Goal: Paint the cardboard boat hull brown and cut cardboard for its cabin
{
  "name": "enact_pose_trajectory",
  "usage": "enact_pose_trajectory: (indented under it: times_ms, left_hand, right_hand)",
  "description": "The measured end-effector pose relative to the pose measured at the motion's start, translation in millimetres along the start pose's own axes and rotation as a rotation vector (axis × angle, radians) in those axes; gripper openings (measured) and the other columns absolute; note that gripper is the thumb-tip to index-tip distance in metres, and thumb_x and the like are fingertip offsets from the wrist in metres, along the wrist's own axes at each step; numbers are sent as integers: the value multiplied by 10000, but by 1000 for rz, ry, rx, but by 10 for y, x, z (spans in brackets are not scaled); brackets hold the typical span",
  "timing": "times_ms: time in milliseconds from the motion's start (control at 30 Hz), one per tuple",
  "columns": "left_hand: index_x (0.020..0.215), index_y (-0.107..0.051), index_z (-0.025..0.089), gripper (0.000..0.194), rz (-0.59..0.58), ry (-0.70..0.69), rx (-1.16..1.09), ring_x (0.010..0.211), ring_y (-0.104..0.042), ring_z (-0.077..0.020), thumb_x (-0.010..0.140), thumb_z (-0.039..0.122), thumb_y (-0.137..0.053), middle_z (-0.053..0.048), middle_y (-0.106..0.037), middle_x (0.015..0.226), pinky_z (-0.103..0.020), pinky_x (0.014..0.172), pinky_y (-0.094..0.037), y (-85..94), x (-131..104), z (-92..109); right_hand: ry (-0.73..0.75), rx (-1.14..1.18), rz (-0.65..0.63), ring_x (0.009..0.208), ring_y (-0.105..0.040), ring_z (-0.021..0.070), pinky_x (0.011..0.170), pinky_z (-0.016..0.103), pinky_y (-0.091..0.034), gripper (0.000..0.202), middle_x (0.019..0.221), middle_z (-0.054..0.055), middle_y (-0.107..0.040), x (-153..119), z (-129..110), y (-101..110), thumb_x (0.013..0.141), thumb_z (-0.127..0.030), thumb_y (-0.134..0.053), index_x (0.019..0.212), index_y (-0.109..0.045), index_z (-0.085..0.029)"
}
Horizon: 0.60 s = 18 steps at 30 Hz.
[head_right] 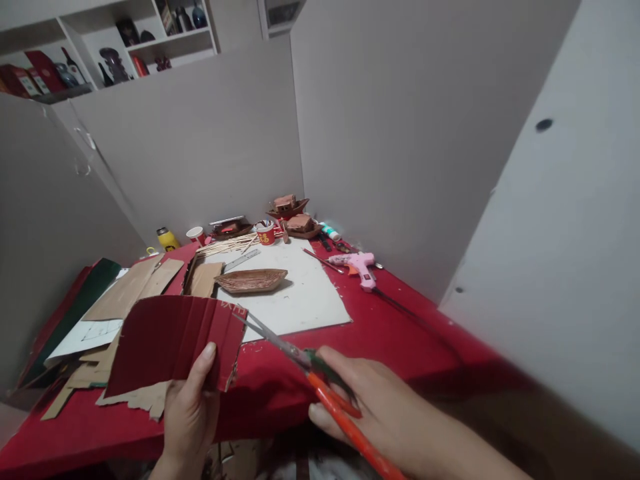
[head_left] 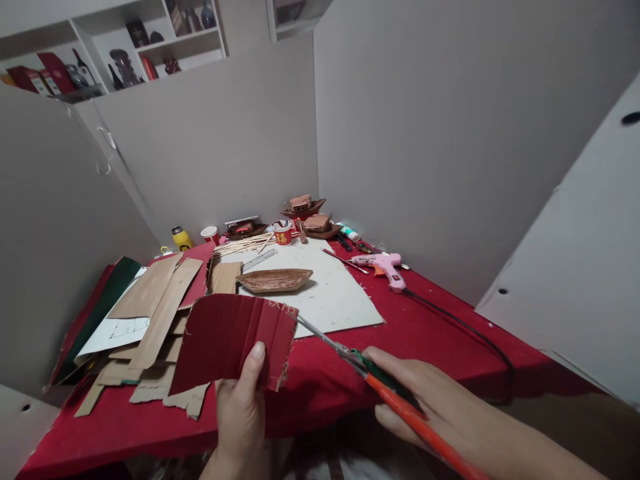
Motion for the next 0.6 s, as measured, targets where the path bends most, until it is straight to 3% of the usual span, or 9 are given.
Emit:
enact_pose_trajectory:
  times_ms: [200, 400, 600]
  left_hand:
    - [856, -817, 127, 316, -49, 37, 29, 927, -751, -326, 697, 399, -790, -123, -802, 912, -430, 887, -601, -68, -36, 35]
    - [820, -809, 119, 330, -8, 30, 16, 855, -761, -311, 708, 427, -770, -105, -799, 789, -453, 827, -632, -109, -101, 125]
    - [918, -808, 133, 307, -10, 30, -47, 942, -757, -291, 767, 392, -740, -100, -803, 921, -391, 846, -628, -111, -115, 27]
  right_hand:
    - [-2, 61, 9, 632, -629, 206, 540, 255, -477, 210, 662, -6, -675, 14, -60, -27, 813, -478, -615, 847, -656, -275]
    - [13, 105, 40, 628, -610, 201, 567, 258, -490, 272, 652, -2, -652, 16, -70, -66, 799, -533, -618, 791, -639, -262]
    - [41, 138, 19, 656, -607, 200, 589, 257, -494, 313, 695, 11, -643, 1, -86, -36, 820, -558, -570, 793, -616, -249]
Point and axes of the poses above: each hand's wrist, its own x-axis towards the middle knuckle, its own y-axis out of the back of the hand, z = x × y, the point moved 5 cm from there along x, towards the middle knuckle
